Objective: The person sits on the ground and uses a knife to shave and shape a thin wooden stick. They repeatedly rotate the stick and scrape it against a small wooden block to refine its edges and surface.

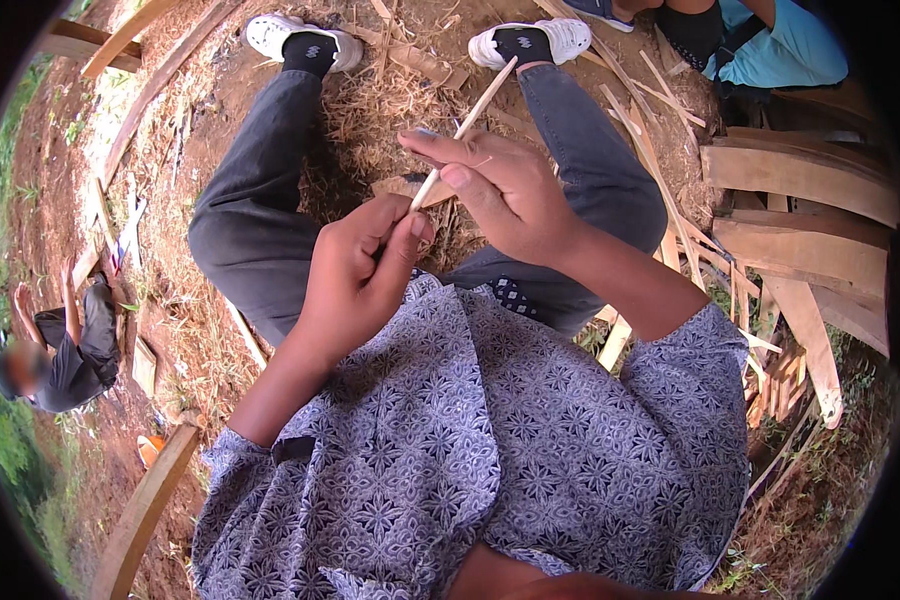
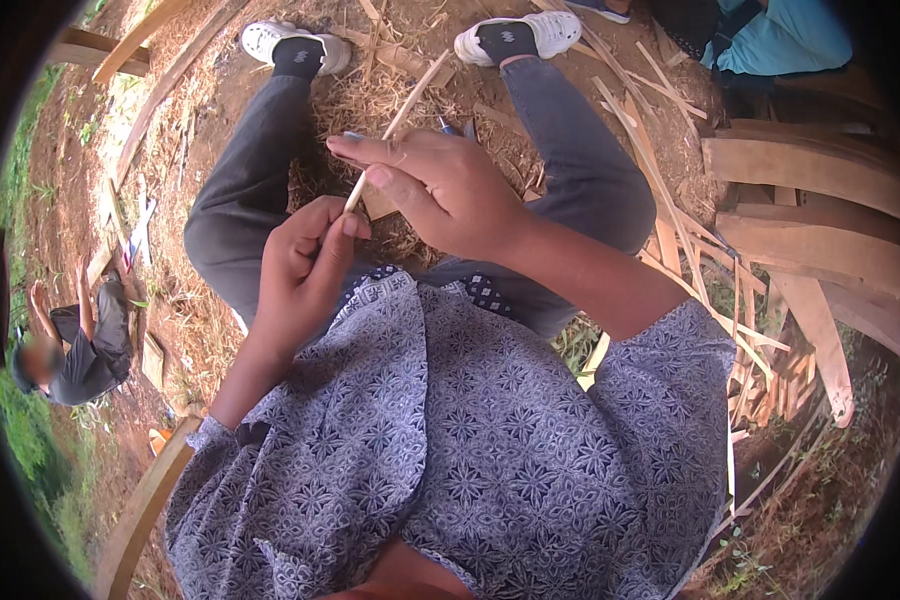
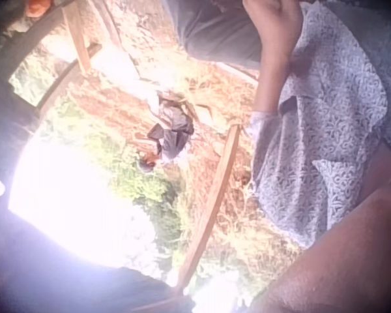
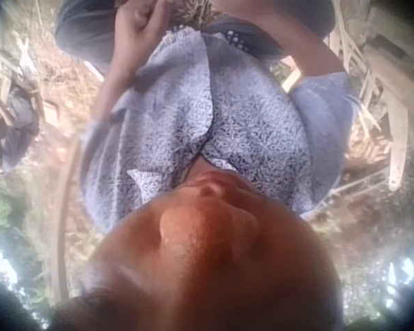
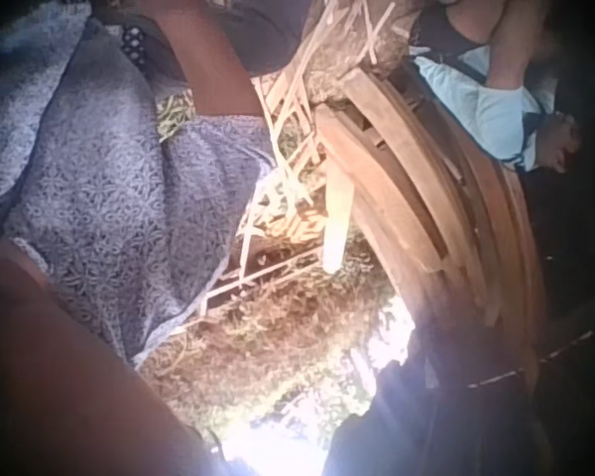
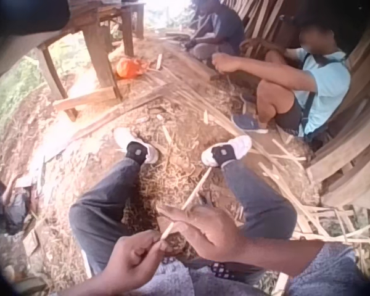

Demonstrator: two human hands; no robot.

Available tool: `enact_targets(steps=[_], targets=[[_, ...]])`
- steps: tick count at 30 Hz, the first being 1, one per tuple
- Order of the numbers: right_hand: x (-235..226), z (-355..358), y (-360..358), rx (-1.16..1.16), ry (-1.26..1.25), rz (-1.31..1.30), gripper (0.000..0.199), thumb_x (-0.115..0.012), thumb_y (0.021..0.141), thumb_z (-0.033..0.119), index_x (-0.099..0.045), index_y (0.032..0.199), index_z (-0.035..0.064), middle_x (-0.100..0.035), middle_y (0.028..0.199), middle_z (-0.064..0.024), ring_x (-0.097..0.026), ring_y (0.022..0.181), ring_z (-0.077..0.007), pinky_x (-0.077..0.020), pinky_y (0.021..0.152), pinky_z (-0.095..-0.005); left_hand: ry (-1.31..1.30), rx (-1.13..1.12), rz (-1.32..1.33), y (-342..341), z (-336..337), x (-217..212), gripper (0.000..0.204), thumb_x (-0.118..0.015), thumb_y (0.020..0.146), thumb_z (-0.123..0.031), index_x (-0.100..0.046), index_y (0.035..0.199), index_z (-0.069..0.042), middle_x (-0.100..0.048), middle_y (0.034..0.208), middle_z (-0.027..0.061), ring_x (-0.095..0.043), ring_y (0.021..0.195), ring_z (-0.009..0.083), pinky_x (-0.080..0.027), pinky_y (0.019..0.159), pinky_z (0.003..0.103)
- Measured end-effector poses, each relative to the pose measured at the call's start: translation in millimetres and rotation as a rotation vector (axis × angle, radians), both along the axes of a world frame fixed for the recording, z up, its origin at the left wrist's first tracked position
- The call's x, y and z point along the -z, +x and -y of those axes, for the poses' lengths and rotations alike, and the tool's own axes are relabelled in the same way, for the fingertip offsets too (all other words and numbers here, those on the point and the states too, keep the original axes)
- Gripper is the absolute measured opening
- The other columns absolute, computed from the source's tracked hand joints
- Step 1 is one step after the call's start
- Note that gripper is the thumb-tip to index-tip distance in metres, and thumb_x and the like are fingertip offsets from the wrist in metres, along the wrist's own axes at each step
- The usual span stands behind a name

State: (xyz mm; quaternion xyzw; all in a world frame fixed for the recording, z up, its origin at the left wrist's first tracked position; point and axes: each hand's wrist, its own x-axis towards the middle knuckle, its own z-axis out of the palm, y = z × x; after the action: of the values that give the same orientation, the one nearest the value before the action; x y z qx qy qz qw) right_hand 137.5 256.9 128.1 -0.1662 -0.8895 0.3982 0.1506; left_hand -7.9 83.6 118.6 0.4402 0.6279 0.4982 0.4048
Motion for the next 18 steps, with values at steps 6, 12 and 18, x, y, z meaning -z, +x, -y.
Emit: enact_targets(steps=[6,12,18], targets=[[5.2,6.1,-1.1,0.065,-0.075,-0.125,0.038,-0.045,0.105,0.024,-0.065,0.131,0.0036,-0.071,0.115,-0.0195,-0.071,0.101,-0.0252,-0.0528,0.091,-0.0340,0.099,-0.020,-0.059,3.4,-4.1,-2.6,0.014,-0.058,0.099,-0.009,-0.062,0.091,0.001,-0.054,0.069,0.0086,-0.050,0.059,0.0133,-0.040,0.056,0.029],[8.7,-19.3,-14.1,0.165,0.013,-0.314,0.035,-0.048,0.105,0.021,-0.066,0.131,0.0078,-0.073,0.111,-0.0173,-0.071,0.096,-0.0250,-0.0530,0.087,-0.0339,0.074,-0.018,-0.051,2.0,-3.9,-6.5,0.012,-0.059,0.099,-0.008,-0.062,0.091,0.001,-0.054,0.068,0.0087,-0.051,0.058,0.0142,-0.041,0.055,0.029],[18.4,-19.4,-15.6,0.113,-0.005,-0.298,0.034,-0.052,0.104,0.023,-0.065,0.132,0.0096,-0.074,0.099,-0.0152,-0.070,0.083,-0.0227,-0.0540,0.078,-0.0332,0.058,-0.050,-0.037,2.0,-2.1,-1.0,0.013,-0.059,0.099,-0.009,-0.062,0.091,0.001,-0.054,0.068,0.0083,-0.049,0.058,0.0119,-0.040,0.055,0.028]])
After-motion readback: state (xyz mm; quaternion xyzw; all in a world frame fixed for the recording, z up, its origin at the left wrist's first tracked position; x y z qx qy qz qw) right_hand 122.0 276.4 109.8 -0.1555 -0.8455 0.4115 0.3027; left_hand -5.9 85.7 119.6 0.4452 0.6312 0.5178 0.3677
